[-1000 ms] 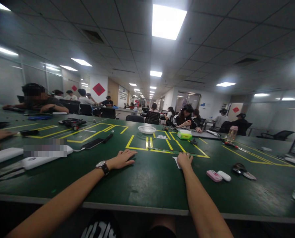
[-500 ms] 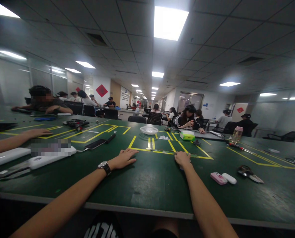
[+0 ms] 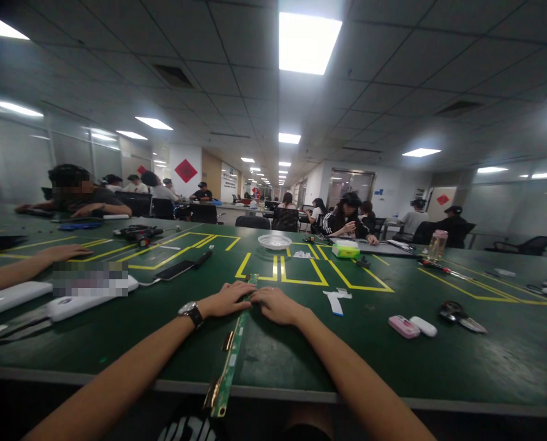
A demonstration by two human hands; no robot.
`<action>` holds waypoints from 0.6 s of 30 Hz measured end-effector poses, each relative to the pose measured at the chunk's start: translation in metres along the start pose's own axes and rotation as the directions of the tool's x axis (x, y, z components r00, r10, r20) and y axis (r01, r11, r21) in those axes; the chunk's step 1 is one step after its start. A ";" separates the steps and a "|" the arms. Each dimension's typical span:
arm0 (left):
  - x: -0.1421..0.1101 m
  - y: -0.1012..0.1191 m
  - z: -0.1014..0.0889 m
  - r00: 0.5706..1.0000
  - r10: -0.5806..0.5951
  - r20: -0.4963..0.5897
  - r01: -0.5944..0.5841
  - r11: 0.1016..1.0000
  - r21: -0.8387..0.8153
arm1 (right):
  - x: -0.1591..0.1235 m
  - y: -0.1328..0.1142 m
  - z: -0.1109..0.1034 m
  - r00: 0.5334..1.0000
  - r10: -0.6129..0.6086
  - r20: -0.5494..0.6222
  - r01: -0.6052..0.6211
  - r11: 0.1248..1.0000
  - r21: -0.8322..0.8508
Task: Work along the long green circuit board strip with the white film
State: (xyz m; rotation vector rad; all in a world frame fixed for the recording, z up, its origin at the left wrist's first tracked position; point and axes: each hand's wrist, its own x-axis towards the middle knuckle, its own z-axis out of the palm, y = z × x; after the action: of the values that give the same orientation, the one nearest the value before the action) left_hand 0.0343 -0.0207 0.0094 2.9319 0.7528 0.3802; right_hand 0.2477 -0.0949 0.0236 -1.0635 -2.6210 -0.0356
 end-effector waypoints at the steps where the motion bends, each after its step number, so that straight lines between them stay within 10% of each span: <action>1: 0.000 0.000 0.000 1.000 -0.002 0.026 0.002 1.000 0.002 | 0.000 0.002 -0.003 0.999 0.038 -0.007 -0.038 0.999 -0.028; 4: -0.001 0.000 0.000 0.997 -0.029 0.066 0.028 1.000 0.014 | -0.016 0.023 -0.022 0.890 0.443 -0.110 -0.457 0.868 -0.197; 8: -0.002 -0.002 0.000 0.995 -0.068 0.066 0.067 0.998 0.021 | -0.064 0.067 -0.049 0.369 0.890 -0.268 -0.912 0.292 -0.288; 11: -0.001 -0.004 0.001 0.995 -0.090 0.050 0.089 0.995 0.034 | -0.095 0.086 -0.058 0.175 0.961 -0.215 -0.950 0.107 -0.293; 13: 0.000 -0.005 0.002 0.992 -0.112 0.051 0.110 0.993 0.038 | -0.101 0.088 -0.057 0.199 0.965 -0.169 -0.942 0.140 -0.306; 18: 0.000 -0.007 0.004 0.987 -0.142 0.077 0.139 0.989 0.049 | -0.070 0.071 -0.040 0.524 0.850 -0.059 -0.825 0.488 -0.285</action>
State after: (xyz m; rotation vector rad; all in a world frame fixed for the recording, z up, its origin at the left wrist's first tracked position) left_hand 0.0322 -0.0145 0.0045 2.8910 0.9606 0.2354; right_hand 0.3543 -0.0963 0.0343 -2.4009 -1.8704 -0.1418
